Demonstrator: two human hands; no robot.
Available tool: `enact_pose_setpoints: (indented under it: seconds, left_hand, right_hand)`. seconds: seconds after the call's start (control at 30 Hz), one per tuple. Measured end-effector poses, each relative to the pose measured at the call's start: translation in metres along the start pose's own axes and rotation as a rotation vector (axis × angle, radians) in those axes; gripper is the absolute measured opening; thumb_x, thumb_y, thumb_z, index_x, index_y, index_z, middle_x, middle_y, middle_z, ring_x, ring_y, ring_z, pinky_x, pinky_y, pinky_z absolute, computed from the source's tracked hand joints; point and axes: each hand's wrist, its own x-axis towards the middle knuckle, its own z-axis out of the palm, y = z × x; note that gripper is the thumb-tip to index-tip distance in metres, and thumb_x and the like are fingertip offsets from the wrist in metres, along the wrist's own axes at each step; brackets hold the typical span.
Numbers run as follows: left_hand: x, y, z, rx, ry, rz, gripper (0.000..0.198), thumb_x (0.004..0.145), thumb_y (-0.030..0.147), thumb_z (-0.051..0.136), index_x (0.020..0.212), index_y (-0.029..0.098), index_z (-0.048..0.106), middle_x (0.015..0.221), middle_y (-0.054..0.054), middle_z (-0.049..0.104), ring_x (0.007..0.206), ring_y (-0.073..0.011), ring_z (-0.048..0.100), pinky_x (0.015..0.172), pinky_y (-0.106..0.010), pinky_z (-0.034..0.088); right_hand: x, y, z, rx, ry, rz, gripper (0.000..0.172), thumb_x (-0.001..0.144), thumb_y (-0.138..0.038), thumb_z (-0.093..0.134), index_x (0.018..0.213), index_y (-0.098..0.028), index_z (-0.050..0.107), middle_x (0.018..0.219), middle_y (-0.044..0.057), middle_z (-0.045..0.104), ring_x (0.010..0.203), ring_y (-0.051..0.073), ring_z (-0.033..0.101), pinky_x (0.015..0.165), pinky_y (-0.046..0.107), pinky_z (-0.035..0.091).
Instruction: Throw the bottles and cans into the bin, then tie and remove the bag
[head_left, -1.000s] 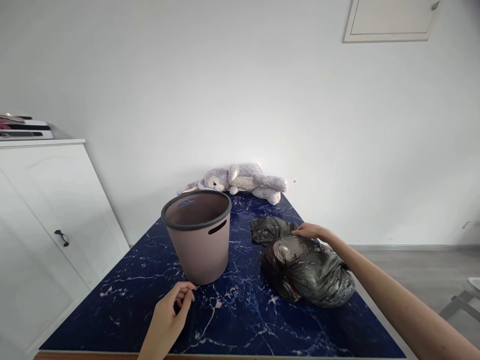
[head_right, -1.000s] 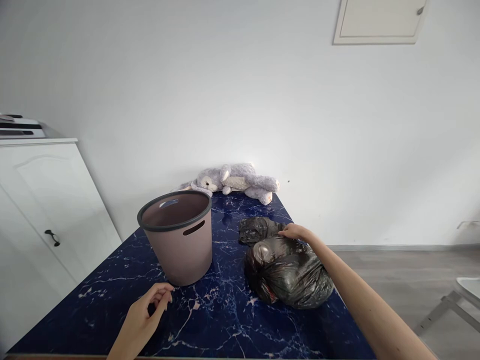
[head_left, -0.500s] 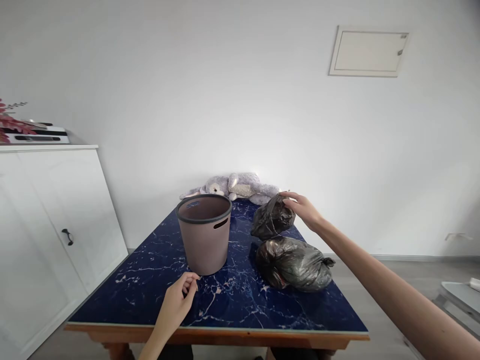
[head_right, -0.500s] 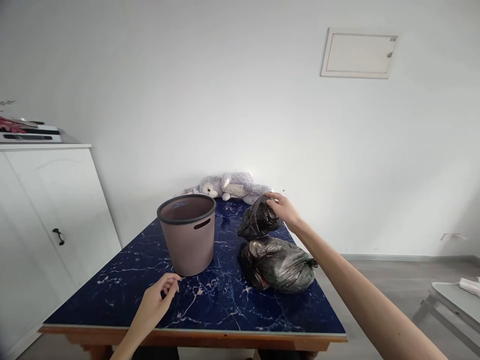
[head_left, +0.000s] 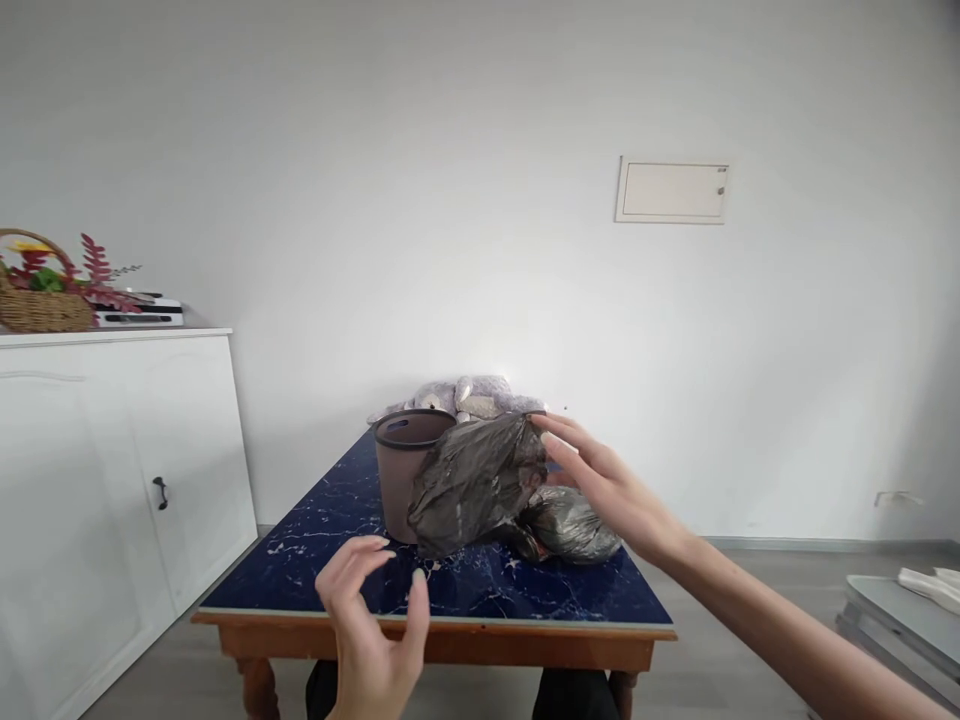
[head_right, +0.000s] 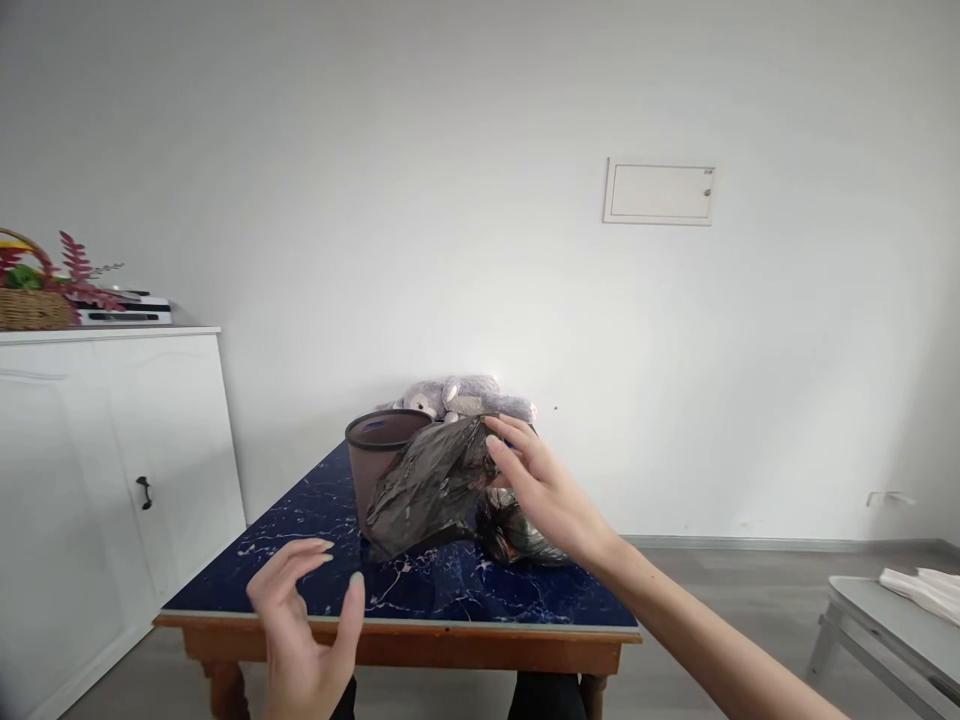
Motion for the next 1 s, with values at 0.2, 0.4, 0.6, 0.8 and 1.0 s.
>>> enact_pose_setpoints:
  seconds: [0.2, 0.4, 0.6, 0.8, 1.0]
  left_hand:
    - [0.019, 0.036, -0.028, 0.225, -0.104, 0.244, 0.040, 0.095, 0.038, 0.074, 0.131, 0.030, 0.059, 0.132, -0.014, 0.061, 0.128, -0.0358, 0.059, 0.106, -0.053, 0.050]
    - [0.049, 0.049, -0.062, 0.042, -0.346, -0.068, 0.030, 0.103, 0.050, 0.055, 0.093, 0.027, 0.072, 0.089, -0.005, 0.076, 0.084, -0.0248, 0.072, 0.077, -0.034, 0.055]
    - [0.060, 0.073, -0.080, -0.121, -0.428, -0.298, 0.037, 0.102, 0.057, 0.055, 0.085, 0.026, 0.065, 0.066, 0.001, 0.066, 0.059, -0.0182, 0.064, 0.055, -0.025, 0.047]
    - [0.062, 0.082, -0.086, -0.078, -0.406, -0.216, 0.029, 0.105, 0.050, 0.053, 0.097, 0.025, 0.064, 0.064, 0.003, 0.064, 0.054, -0.0153, 0.058, 0.054, -0.024, 0.043]
    - [0.078, 0.111, -0.084, -0.073, -0.494, -0.076, 0.025, 0.104, 0.047, 0.055, 0.097, 0.025, 0.066, 0.057, 0.006, 0.057, 0.049, -0.0131, 0.052, 0.052, -0.023, 0.039]
  right_hand:
    - [-0.042, -0.025, 0.020, 0.275, -0.123, 0.212, 0.063, 0.101, -0.066, 0.057, 0.154, -0.031, 0.055, 0.152, 0.010, 0.061, 0.128, 0.033, 0.068, 0.112, 0.058, 0.055]
    - [-0.056, -0.030, 0.014, 0.331, -0.137, 0.230, 0.063, 0.100, -0.064, 0.060, 0.148, -0.024, 0.062, 0.147, 0.013, 0.065, 0.137, 0.034, 0.061, 0.110, 0.055, 0.057]
    - [-0.077, -0.023, 0.027, -0.089, 0.001, 0.095, 0.059, 0.104, -0.064, 0.049, 0.150, -0.027, 0.057, 0.157, 0.014, 0.054, 0.142, 0.036, 0.054, 0.115, 0.061, 0.049]
    - [-0.108, -0.036, 0.055, -0.514, -0.198, -0.929, 0.044, 0.106, -0.016, 0.045, 0.149, -0.024, 0.046, 0.134, 0.015, 0.066, 0.130, 0.028, 0.061, 0.110, 0.049, 0.053]
    - [-0.105, -0.023, 0.104, -0.594, -0.497, -0.575, 0.028, 0.110, -0.023, 0.034, 0.131, -0.017, 0.052, 0.117, 0.013, 0.071, 0.100, 0.024, 0.070, 0.086, 0.037, 0.058]
